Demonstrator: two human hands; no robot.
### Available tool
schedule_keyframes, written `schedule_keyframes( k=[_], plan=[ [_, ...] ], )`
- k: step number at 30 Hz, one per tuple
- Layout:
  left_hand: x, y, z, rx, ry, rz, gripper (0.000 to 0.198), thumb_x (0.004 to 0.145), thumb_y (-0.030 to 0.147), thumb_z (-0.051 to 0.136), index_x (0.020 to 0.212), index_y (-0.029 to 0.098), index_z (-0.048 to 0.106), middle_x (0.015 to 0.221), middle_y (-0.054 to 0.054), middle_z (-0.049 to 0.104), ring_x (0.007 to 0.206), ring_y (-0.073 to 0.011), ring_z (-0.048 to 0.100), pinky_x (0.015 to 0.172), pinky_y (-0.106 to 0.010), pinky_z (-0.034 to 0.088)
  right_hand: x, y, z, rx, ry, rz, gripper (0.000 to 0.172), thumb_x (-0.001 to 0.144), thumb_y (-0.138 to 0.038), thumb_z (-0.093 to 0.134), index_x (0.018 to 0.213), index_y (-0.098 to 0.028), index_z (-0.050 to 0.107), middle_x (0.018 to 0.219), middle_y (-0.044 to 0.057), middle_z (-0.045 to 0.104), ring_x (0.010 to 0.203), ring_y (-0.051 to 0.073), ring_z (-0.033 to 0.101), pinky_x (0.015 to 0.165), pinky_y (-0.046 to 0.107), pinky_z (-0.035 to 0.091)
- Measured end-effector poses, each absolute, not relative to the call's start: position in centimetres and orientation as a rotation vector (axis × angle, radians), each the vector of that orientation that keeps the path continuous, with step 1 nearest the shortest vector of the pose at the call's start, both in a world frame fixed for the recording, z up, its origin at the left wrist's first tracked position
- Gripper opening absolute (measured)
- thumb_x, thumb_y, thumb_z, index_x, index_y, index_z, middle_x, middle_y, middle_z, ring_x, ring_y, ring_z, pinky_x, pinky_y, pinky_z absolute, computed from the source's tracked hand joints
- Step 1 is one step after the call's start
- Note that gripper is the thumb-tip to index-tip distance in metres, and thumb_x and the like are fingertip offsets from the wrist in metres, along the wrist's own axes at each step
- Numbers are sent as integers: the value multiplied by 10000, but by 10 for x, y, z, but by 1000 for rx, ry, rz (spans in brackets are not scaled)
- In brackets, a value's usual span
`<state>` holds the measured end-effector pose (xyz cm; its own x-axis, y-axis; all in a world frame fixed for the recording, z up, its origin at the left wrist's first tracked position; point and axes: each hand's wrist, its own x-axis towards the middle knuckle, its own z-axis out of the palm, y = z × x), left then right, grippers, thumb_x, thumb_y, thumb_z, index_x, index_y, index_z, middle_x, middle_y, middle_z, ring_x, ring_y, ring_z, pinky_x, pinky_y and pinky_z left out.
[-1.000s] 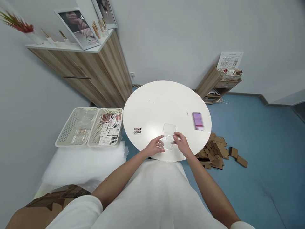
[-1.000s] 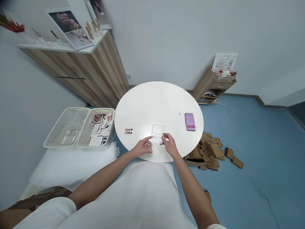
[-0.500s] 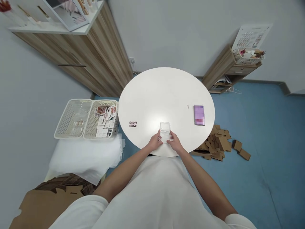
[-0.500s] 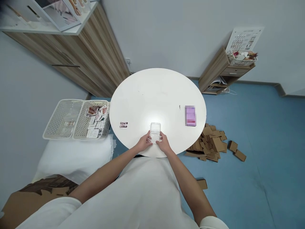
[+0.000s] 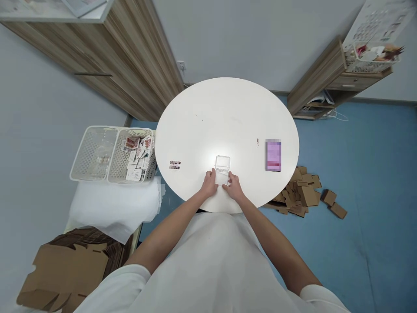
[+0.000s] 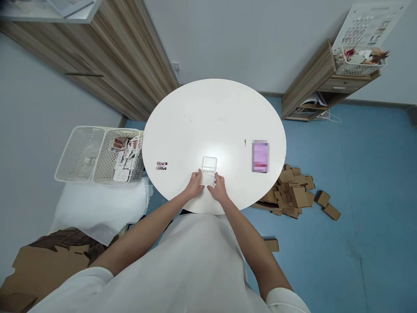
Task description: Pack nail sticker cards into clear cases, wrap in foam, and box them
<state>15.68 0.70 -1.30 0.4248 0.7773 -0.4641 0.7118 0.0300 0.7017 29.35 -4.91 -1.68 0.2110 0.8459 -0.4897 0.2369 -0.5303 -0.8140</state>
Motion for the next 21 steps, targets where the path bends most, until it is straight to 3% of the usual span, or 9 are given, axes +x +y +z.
schedule_keyframes(
  k=[11, 21],
  plan=[
    [160, 0, -12, 1788, 1344, 97, 802, 698, 115, 491, 1359, 195, 44, 1144, -114, 302, 1112, -245, 329, 895, -388, 357, 293, -52, -23, -1911, -1154, 1253, 776, 655, -223, 535, 1341, -237, 173, 1088, 77, 333, 1049, 210, 406, 899, 362, 396],
    [154, -6, -13, 1791, 1345, 118, 769, 713, 165, 513, 1356, 174, 93, 1208, -130, 302, 1163, -272, 300, 953, -436, 313, 297, -53, -27, -1880, -1135, 1211, 763, 678, -238, 517, 1351, -217, 159, 1072, 79, 351, 931, 183, 455, 811, 357, 454]
  ],
)
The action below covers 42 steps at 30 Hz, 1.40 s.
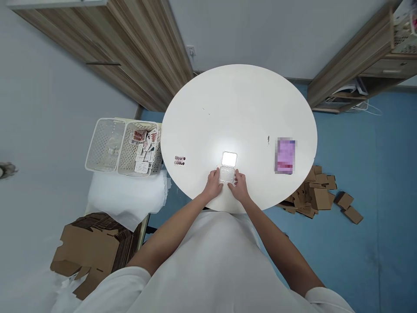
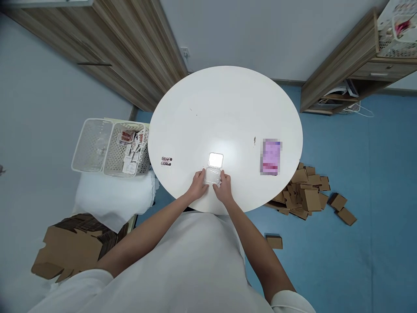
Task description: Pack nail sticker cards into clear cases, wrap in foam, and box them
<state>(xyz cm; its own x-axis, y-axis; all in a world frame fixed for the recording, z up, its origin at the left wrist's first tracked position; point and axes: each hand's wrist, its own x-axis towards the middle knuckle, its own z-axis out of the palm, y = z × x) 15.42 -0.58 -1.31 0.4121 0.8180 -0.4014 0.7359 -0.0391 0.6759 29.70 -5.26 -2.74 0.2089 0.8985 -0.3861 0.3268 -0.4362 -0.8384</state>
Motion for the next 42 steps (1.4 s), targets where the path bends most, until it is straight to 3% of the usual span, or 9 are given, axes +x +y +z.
schedule_keyframes(
  k=[5, 11, 17, 21, 24, 33, 42],
  plan=[
    [110, -10, -6, 1878, 1328, 171, 613, 762, 259, 510, 1308, 199, 237, 1221, -112, 352, 1157, -250, 337, 953, -424, 328, 295, -60, -18, -1964, -1053, 1043, 729, 708, -274, 511, 1347, -226, 163, 1059, 78, 388, 869, 178, 463, 776, 370, 466],
    [21, 27, 1, 2039, 1480, 325, 358, 802, 262, 457, 1150, 181, 435, 1084, -91, 471, 1059, -221, 425, 924, -391, 359, 254, -37, 7, -1961, -1183, 833, 665, 749, -268, 473, 1341, -243, 169, 1099, 84, 408, 931, 193, 457, 821, 394, 435],
    [-32, 90, -3, 2049, 1550, 175, 586, 723, 274, 561, 1251, 154, 336, 1142, -114, 418, 1098, -257, 409, 909, -370, 362, 169, 25, 4, -1944, -1524, 1078, 586, 727, -276, 512, 1277, -238, 314, 1148, 79, 410, 1077, 227, 399, 911, 400, 368],
    [-36, 115, -5, 1987, 1439, -8, 724, 712, 306, 579, 1325, 186, 214, 1147, -107, 420, 989, -232, 496, 762, -303, 421, 130, 56, -8, -2039, -1579, 1095, 594, 719, -259, 521, 1274, -215, 314, 1163, 85, 402, 1105, 234, 370, 909, 372, 358],
    [-34, 122, -6, 1972, 1401, -57, 708, 727, 294, 561, 1331, 207, 203, 1091, -94, 456, 944, -223, 518, 701, -283, 424, 115, 68, -15, -2176, -1575, 1004, 590, 718, -241, 530, 1270, -235, 321, 1125, 90, 428, 1070, 251, 389, 870, 382, 358],
    [-32, 121, -11, 1963, 1356, 48, 528, 725, 217, 554, 1216, 226, 360, 1090, -72, 463, 904, -206, 522, 664, -287, 437, 109, 71, -19, -2289, -1563, 857, 550, 684, -196, 576, 1196, -292, 401, 1071, 68, 474, 993, 258, 431, 804, 387, 368],
    [-37, 109, -14, 1996, 1220, 192, 610, 702, 195, 565, 1258, 205, 313, 1036, -65, 486, 902, -207, 510, 737, -324, 440, 111, 57, -18, -2105, -1439, 964, 564, 702, -140, 505, 1236, -234, 353, 1068, 58, 488, 948, 199, 485, 841, 383, 395]
  ],
)
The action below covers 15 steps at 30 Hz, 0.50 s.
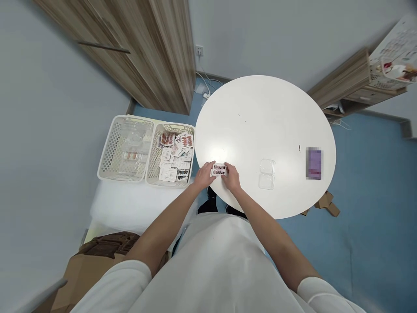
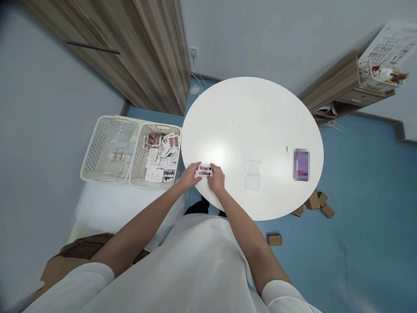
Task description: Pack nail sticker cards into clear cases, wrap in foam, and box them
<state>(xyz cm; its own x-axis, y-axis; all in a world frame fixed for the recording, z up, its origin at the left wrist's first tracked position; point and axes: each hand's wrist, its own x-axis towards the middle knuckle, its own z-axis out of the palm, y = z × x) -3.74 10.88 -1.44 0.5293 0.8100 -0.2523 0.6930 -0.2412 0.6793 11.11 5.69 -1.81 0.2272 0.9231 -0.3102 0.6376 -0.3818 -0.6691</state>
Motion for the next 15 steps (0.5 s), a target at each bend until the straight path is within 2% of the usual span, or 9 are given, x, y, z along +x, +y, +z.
schedule_keyframes(
  k=[7, 11, 15],
  plan=[
    [-22, 89, -5, 1963, 1116, 227, 625, 734, 216, 533, 1297, 208, 261, 1020, -62, 470, 869, -187, 511, 736, -319, 448, 136, 26, -7, -1967, -1407, 1011, 653, 706, -169, 521, 1303, -221, 262, 1067, 72, 439, 970, 202, 465, 869, 385, 409],
    [2, 69, -1, 1977, 996, 248, 655, 738, 197, 528, 1316, 221, 222, 1041, -66, 456, 818, -168, 506, 724, -318, 452, 162, -3, 3, -1972, -1411, 957, 629, 735, -175, 486, 1314, -245, 249, 1084, 73, 421, 1024, 209, 442, 884, 391, 402],
    [37, 46, 1, 1986, 915, 222, 645, 733, 185, 535, 1305, 242, 243, 1025, -54, 465, 793, -161, 506, 726, -326, 456, 200, -37, 9, -1998, -1402, 956, 624, 742, -201, 491, 1312, -275, 246, 1071, 65, 429, 983, 206, 470, 853, 404, 420]
  ],
)
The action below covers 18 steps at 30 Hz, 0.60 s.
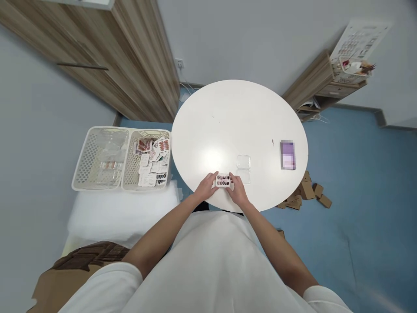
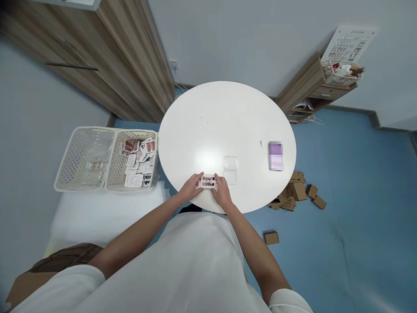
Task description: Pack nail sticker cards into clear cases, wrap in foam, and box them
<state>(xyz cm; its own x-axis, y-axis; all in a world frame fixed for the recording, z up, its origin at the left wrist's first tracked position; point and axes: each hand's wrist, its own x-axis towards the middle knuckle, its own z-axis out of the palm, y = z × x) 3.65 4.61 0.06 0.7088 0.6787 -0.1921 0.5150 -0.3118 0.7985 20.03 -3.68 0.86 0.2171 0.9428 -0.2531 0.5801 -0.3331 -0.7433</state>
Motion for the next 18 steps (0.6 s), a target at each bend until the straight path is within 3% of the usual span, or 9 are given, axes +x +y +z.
schedule_keyframes(
  k=[10, 18],
  plan=[
    [121, 33, 5, 2100, 952, 83, 632, 667, 213, 622, 1239, 254, 358, 1058, -57, 447, 922, -202, 501, 753, -333, 449, 295, -59, 4, -2049, -1530, 912, 625, 682, -277, 590, 1256, -269, 342, 1142, 70, 402, 1091, 257, 371, 905, 445, 362],
    [146, 34, -6, 2091, 1140, -77, 651, 673, 163, 588, 1258, 260, 320, 1099, -62, 428, 959, -203, 494, 759, -313, 440, 315, -39, -19, -2008, -1616, 984, 626, 662, -249, 607, 1239, -257, 362, 1138, 68, 430, 1074, 253, 400, 862, 411, 386]
  ],
)
